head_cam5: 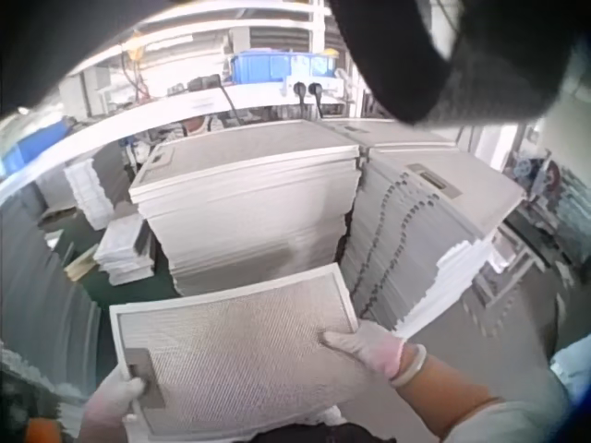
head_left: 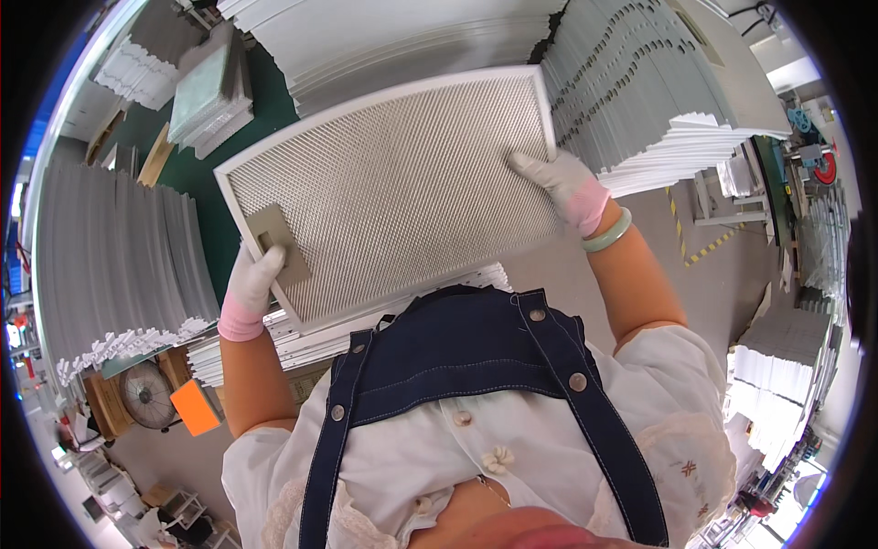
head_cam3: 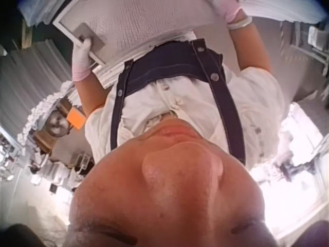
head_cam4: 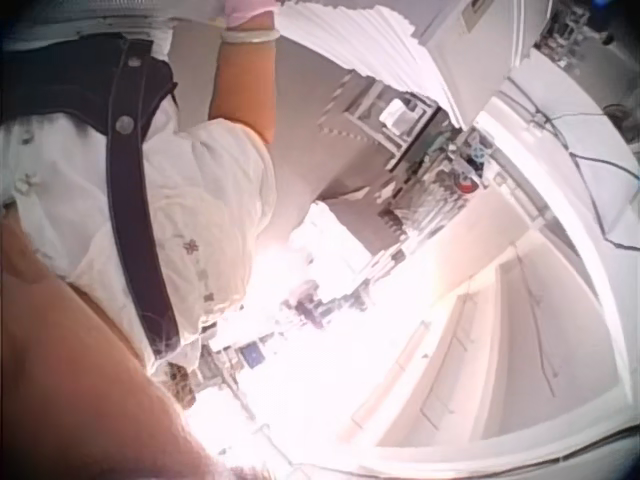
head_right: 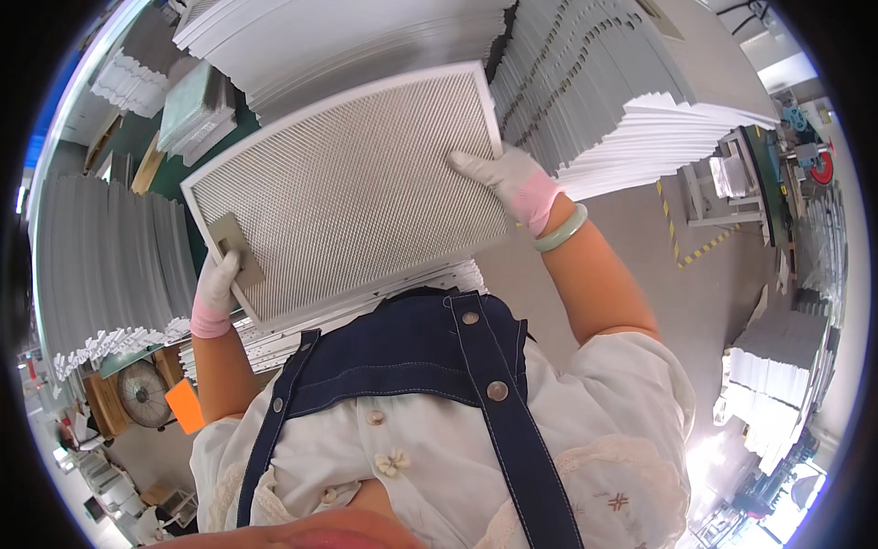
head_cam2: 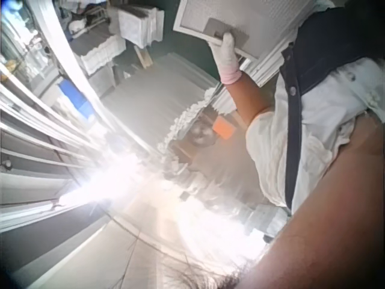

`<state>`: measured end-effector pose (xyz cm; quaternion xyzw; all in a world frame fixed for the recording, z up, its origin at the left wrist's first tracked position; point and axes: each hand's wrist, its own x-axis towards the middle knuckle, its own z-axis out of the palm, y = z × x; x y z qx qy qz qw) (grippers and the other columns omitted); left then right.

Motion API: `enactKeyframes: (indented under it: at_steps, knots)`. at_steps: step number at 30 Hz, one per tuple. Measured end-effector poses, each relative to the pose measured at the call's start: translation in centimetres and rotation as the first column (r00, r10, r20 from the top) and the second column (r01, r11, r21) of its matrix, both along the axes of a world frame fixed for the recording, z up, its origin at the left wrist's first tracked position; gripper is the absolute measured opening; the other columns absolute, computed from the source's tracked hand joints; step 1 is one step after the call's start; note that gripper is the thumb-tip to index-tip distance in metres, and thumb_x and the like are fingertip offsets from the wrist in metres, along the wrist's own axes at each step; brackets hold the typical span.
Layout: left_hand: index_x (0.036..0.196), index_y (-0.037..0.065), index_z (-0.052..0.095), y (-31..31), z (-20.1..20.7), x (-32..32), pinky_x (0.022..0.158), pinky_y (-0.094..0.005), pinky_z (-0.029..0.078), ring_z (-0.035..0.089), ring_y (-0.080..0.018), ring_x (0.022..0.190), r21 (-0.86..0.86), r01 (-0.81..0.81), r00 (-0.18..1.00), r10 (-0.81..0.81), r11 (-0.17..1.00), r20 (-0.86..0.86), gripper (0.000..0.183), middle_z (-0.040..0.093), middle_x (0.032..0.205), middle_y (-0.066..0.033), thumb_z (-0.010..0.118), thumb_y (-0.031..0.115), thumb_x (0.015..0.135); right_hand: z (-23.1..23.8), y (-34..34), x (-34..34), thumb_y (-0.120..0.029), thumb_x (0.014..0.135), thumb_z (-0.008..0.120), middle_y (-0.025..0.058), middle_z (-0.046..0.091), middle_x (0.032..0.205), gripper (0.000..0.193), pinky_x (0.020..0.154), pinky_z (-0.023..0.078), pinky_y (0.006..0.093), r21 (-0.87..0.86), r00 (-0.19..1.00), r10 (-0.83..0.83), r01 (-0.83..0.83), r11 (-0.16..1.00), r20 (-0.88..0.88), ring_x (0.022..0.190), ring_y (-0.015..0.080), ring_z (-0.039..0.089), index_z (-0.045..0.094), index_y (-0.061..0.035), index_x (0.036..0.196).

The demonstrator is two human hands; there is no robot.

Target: The person picks up white rectangular mesh panels from a table and stacks them into a neat pile. They handle the panels with gloved hands, lifting them from a source stack and placing them onto a growing destination stack on the green workbench.

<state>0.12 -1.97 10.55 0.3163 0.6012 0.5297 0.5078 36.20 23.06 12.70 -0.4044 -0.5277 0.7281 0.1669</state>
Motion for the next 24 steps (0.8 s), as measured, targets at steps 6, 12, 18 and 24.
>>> enactKeyframes:
  at_steps: [6,12,18,24]
  knots:
    - [0.132,-0.001,0.045,-2.4,-4.7,2.6,0.088,-0.0346,0.054,0.061,-0.0228,0.107,-0.056,-0.143,0.873,0.153,0.988,0.462,0.056,0.058,0.120,-0.0143,0.065,0.023,0.086,-6.3,-1.2,3.1,-0.041,0.094,0.061,0.0147,0.065,0.114,0.056,0.086,0.054,0.0318,-0.109,0.946,0.118,-0.089,0.990,0.303,0.100,0.0198,0.065,0.056,0.0051,0.124]
    - [0.130,-0.002,0.047,-1.4,-7.4,3.9,0.092,-0.0407,0.053,0.062,-0.0280,0.107,-0.061,-0.251,0.771,0.237,0.966,0.591,0.048,0.059,0.119,-0.0173,0.057,0.018,0.089,-7.2,-6.2,8.5,-0.049,0.096,0.052,0.0188,0.048,0.135,0.068,0.103,0.044,0.0428,-0.609,0.868,-0.323,0.030,0.793,-0.378,0.124,0.0340,0.050,0.037,-0.0011,0.141]
    - [0.130,-0.001,0.047,3.6,-8.0,4.6,0.095,-0.0431,0.051,0.060,-0.0292,0.108,-0.060,-0.208,0.820,0.208,0.976,0.533,0.045,0.058,0.121,-0.0182,0.052,0.020,0.091,-9.6,-8.6,7.2,-0.033,0.097,0.057,0.0166,0.050,0.132,0.054,0.108,0.038,0.0461,-0.760,0.646,-0.625,0.105,0.642,-0.439,0.126,0.0316,0.047,0.040,-0.0007,0.137]
    - [0.127,0.000,0.050,6.9,-9.6,3.9,0.091,-0.0404,0.053,0.062,-0.0265,0.104,-0.052,-0.174,0.853,0.177,0.983,0.491,0.040,0.060,0.117,-0.0158,0.052,0.021,0.093,-12.1,-6.8,6.7,-0.004,0.095,0.051,0.0152,0.052,0.127,0.042,0.101,0.044,0.0419,-0.640,0.673,-0.542,0.130,0.757,-0.504,0.118,0.0279,0.053,0.040,0.0001,0.135]
